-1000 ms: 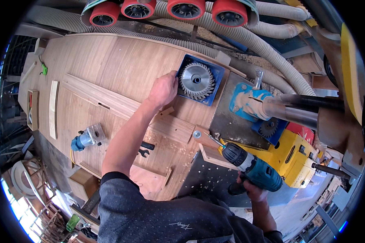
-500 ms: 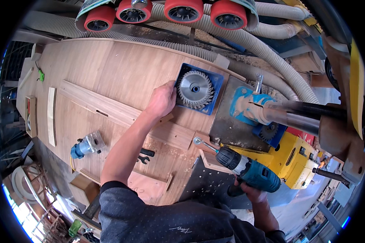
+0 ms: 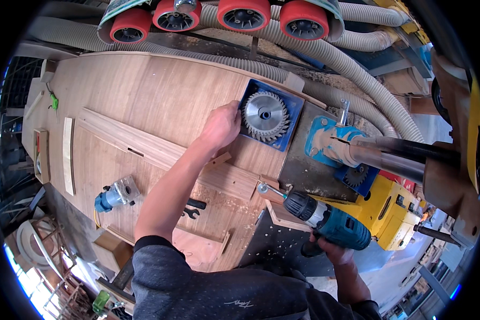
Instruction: The person walks through a workshop and begins assembling a wooden piece. They use a cordless drill to drive screws into a wooden panel, then select a screw from a container and attach a circular saw blade to a jig using the drill.
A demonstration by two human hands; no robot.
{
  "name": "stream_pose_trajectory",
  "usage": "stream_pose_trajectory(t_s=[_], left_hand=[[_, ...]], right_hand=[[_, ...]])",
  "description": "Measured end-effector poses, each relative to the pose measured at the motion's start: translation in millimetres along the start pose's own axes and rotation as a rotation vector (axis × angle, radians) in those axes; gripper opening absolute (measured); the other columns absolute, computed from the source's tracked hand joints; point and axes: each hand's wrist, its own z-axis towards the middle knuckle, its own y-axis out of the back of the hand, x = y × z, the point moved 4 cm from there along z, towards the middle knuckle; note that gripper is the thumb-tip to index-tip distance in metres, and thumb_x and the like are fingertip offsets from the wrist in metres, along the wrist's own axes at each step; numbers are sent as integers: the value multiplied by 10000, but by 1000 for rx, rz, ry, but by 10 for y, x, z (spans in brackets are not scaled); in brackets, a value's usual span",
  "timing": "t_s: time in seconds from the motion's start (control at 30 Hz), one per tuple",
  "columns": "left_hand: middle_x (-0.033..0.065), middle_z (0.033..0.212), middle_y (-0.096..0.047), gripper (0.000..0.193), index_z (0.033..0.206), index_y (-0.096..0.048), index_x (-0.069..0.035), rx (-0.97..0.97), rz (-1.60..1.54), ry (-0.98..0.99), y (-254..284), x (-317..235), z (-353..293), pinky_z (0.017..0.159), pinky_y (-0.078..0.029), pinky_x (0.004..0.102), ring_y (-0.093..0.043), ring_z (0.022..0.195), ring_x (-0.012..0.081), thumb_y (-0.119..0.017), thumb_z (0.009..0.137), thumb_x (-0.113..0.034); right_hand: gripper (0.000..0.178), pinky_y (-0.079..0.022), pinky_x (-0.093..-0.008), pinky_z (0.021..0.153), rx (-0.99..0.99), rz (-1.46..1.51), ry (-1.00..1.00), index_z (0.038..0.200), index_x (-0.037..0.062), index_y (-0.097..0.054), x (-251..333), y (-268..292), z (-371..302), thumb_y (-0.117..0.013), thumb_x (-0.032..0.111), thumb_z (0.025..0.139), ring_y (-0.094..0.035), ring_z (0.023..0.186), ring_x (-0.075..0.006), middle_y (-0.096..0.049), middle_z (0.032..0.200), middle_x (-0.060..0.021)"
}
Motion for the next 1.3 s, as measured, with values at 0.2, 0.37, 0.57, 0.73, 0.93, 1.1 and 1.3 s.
stream_pose_trajectory(t_s=[0.2, 0.37, 0.57, 0.73, 0.93, 1.1, 1.3], left_hand=[[297, 856, -655, 96, 1014, -567, 20, -31, 28, -106, -190, -95, 197, 775, -525, 550, -643, 853, 501, -531, 971, -59], [301, 866, -660, 108, 1023, -568, 20, -18, 32, -114, -273, -201, 240, 784, -530, 554, -647, 861, 498, -541, 963, -66], [305, 870, -668, 124, 1046, -584, 10, 19, 27, -66, -358, -216, 217, 781, -536, 552, -658, 871, 496, -549, 959, -72], [282, 861, -685, 109, 1014, -581, 1, 23, 31, -59, -416, -345, 144, 768, -558, 540, -678, 841, 475, -570, 930, -68], [269, 859, -694, 124, 1014, -580, -2, -7, 42, -54, -540, -461, 33, 754, -573, 531, -694, 823, 451, -593, 907, -62], [275, 856, -681, 135, 1060, -579, -2, -18, 12, -57, -517, -467, -3, 743, -555, 541, -676, 824, 474, -558, 942, -64], [286, 856, -671, 159, 1090, -564, 3, 14, 1, -22, -512, -474, -61, 736, -546, 550, -663, 841, 499, -538, 944, -54]], right_hand=[[397, -533, -336, 841, -6, 19, 48, 1211, 2, -619, 11, -5, 34, -689, 91, 831, -668, 866, -178, -699, 955, -73], [225, -556, -307, 843, -15, 74, 91, 1081, 75, -709, 66, 3, 49, -741, 45, 861, -704, 884, -135, -747, 955, -5], [224, -552, -309, 849, 5, 5, 120, 1097, 94, -707, -1, 65, 60, -740, 61, 879, -703, 900, -137, -745, 976, 0], [222, -555, -310, 835, -7, 25, 108, 1113, 107, -709, 57, 47, 79, -747, 83, 895, -698, 910, -131, -741, 990, 2], [389, -539, -333, 866, -98, 64, 4, 1222, 22, -640, 29, 109, 107, -709, 104, 848, -673, 895, -156, -709, 962, -48], [439, -530, -332, 861, -119, 135, 125, 1247, 3, -639, 179, 150, 263, -712, 123, 831, -662, 878, -159, -699, 962, -62], [447, -523, -327, 850, -141, 133, 128, 1240, 8, -643, 263, 139, 374, -700, 155, 822, -654, 873, -159, -692, 965, -62]])
